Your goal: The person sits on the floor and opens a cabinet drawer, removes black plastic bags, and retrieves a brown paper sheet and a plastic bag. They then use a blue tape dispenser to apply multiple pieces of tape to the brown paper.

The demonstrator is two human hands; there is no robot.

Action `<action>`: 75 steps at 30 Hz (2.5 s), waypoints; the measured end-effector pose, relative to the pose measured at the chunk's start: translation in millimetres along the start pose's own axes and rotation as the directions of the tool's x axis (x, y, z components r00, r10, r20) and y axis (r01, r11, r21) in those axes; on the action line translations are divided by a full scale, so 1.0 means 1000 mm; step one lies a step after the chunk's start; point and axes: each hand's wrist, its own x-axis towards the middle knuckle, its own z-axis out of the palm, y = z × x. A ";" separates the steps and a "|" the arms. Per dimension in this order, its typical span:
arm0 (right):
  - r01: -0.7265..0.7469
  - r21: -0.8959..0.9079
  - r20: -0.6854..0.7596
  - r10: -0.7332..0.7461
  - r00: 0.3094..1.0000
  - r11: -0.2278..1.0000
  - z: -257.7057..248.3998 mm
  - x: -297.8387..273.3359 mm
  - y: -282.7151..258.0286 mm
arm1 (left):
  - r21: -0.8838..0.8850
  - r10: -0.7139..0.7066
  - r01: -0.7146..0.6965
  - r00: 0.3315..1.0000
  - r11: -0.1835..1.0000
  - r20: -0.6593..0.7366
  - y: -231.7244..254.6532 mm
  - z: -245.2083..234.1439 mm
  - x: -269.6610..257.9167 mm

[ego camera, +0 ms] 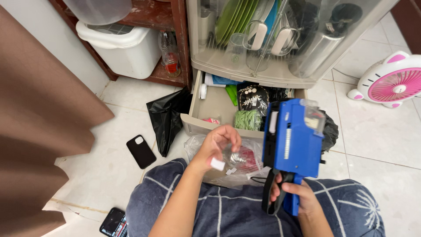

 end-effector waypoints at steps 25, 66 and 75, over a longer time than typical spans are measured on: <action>0.070 -0.121 0.001 -0.070 0.998 0.990 0.030 -0.003 -0.013 | -0.003 -0.211 0.211 0.975 0.977 -0.069 0.007 0.006 -0.004; 0.089 -0.139 -0.012 -0.092 0.996 0.986 0.017 -0.010 -0.025 | 0.692 -0.551 0.608 0.448 -0.390 -0.704 -0.196 -0.114 -0.052; -0.087 -0.411 -0.210 -0.001 0.978 0.908 0.028 -0.016 -0.039 | 0.662 -0.541 0.701 0.460 -0.266 -0.704 -0.143 -0.079 -0.033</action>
